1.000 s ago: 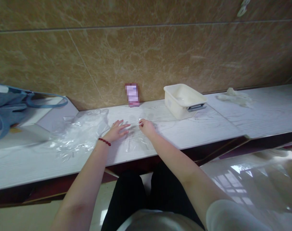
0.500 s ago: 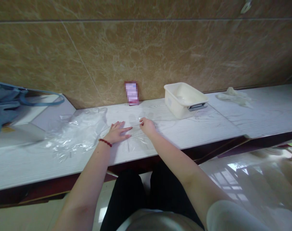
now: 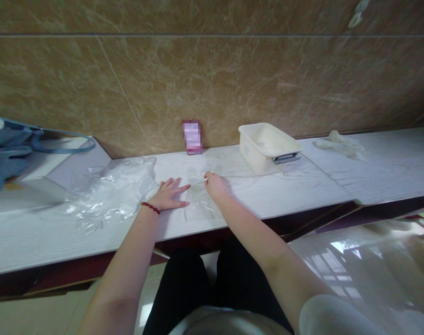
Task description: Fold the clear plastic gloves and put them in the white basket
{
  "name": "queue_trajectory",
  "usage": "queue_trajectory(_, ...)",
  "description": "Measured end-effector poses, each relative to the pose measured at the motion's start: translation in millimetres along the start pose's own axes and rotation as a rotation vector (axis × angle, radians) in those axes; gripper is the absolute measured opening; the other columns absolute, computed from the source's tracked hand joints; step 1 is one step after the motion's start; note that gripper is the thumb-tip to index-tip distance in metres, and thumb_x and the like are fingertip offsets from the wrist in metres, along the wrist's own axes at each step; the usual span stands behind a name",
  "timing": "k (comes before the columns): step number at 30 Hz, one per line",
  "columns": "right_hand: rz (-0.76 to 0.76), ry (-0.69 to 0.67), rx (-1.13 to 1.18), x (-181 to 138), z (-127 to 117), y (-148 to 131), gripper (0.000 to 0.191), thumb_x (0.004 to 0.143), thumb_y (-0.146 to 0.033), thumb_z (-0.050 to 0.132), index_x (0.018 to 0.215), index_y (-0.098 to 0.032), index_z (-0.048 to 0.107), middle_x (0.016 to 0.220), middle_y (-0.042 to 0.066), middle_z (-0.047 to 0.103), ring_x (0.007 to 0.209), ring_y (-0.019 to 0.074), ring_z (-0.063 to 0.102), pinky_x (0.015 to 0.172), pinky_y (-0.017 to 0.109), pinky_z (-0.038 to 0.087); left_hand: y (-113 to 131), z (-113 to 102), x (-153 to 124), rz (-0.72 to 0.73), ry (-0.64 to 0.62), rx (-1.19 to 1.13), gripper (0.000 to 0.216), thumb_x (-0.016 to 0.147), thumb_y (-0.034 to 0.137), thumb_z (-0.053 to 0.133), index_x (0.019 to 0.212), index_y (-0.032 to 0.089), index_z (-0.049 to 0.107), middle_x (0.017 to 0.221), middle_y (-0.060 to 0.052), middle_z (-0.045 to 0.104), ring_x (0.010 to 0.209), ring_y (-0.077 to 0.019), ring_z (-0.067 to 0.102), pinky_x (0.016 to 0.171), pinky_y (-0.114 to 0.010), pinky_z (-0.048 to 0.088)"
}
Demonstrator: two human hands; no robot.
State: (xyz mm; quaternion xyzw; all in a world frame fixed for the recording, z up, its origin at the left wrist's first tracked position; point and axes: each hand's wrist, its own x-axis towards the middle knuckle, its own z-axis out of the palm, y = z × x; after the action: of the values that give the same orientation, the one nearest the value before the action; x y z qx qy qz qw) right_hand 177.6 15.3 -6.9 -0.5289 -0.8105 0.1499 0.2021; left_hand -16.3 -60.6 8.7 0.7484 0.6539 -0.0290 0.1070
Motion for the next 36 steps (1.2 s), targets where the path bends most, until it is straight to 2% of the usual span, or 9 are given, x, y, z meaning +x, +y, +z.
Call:
queue_trajectory(11,-0.011,0.008,0.014,-0.3,2.8,1.2,0.021,0.079,-0.018,0.043,0.096,-0.023,0.054,0.09,0.004,0.059,0.078,0.0147,0.057,0.063,0.023,0.039,-15.1,4.0,-28.0,-0.054,-0.029,-0.039,0.095,0.051,0.07,0.052,0.132,0.031,0.023,0.143,-0.009,0.012,0.128,-0.0351,0.005,0.099,-0.053,0.008)
queue_trajectory(13,-0.015,0.026,0.063,0.9,0.8,1.5,0.02,0.078,-0.019,0.044,0.094,-0.022,0.054,0.089,0.003,0.059,0.077,0.0136,0.057,0.065,0.023,0.04,-16.5,7.2,-35.4,-0.041,0.011,-0.081,0.089,0.055,0.069,0.05,0.132,0.029,0.027,0.142,-0.009,0.018,0.129,-0.0329,0.009,0.099,-0.052,0.01)
queue_trajectory(16,0.018,0.135,0.175,5.0,-13.3,11.7,0.019,0.078,-0.023,0.044,0.094,-0.021,0.055,0.088,0.002,0.06,0.079,0.0123,0.056,0.069,0.022,0.04,-14.1,9.0,-43.4,-0.043,0.15,-0.231,0.074,0.069,0.064,0.039,0.128,0.021,0.035,0.134,-0.008,0.036,0.124,-0.026,0.028,0.1,-0.042,0.021)
queue_trajectory(19,0.175,0.264,0.188,8.6,-37.4,37.9,0.024,0.078,-0.025,0.04,0.096,-0.019,0.055,0.089,0.004,0.061,0.082,0.0135,0.056,0.073,0.024,0.04,-3.6,1.4,-44.9,-0.036,0.297,-0.332,0.066,0.073,0.059,0.037,0.122,0.016,0.043,0.125,-0.008,0.047,0.114,-0.0212,0.042,0.096,-0.033,0.032)
queue_trajectory(22,0.336,0.208,0.032,7.3,-55.9,67.1,0.03,0.078,-0.033,0.042,0.095,-0.015,0.059,0.09,0.01,0.061,0.087,0.0196,0.056,0.078,0.031,0.038,17.0,-13.1,-37.7,0.037,0.344,-0.3,0.06,0.074,0.055,0.04,0.117,0.015,0.047,0.119,-0.008,0.051,0.109,-0.02,0.046,0.094,-0.031,0.034)
queue_trajectory(25,0.324,0.099,-0.122,3.0,-58.1,80.7,0.04,0.076,-0.041,0.045,0.095,-0.011,0.063,0.091,0.016,0.06,0.096,0.0257,0.052,0.084,0.038,0.033,44.1,-23.1,-22.3,0.141,0.332,-0.248,0.054,0.076,0.05,0.041,0.115,0.014,0.048,0.117,-0.008,0.053,0.108,-0.0192,0.047,0.096,-0.031,0.032)
queue_trajectory(28,0.291,0.064,-0.138,1.3,-49.2,77.5,0.042,0.073,-0.045,0.05,0.097,-0.013,0.063,0.099,0.017,0.057,0.1,0.0258,0.049,0.085,0.037,0.033,68.1,-22.8,-4.2,0.177,0.284,-0.25,0.049,0.076,0.046,0.042,0.113,0.016,0.05,0.116,-0.007,0.054,0.107,-0.0197,0.047,0.095,-0.032,0.033)
queue_trajectory(32,0.272,0.065,-0.115,4.4,-39.4,67.7,0.023,0.073,-0.032,0.051,0.087,-0.02,0.066,0.096,0.012,0.058,0.098,0.0219,0.05,0.083,0.033,0.034,84.8,-17.9,15.9,0.069,0.267,-0.427,0.044,0.076,0.04,0.043,0.109,0.014,0.053,0.106,-0.008,0.059,0.087,-0.0178,0.057,0.081,-0.03,0.043)
queue_trajectory(36,0.195,0.037,-0.031,7.3,-38.0,64.1,0.02,0.076,-0.027,0.047,0.085,-0.019,0.064,0.087,0.007,0.062,0.086,0.0162,0.055,0.079,0.028,0.037,90.7,-19.3,33.8,-0.099,0.251,-0.719,0.033,0.075,0.03,0.044,0.101,0.013,0.055,0.088,-0.008,0.062,0.077,-0.0155,0.058,0.069,-0.027,0.045)
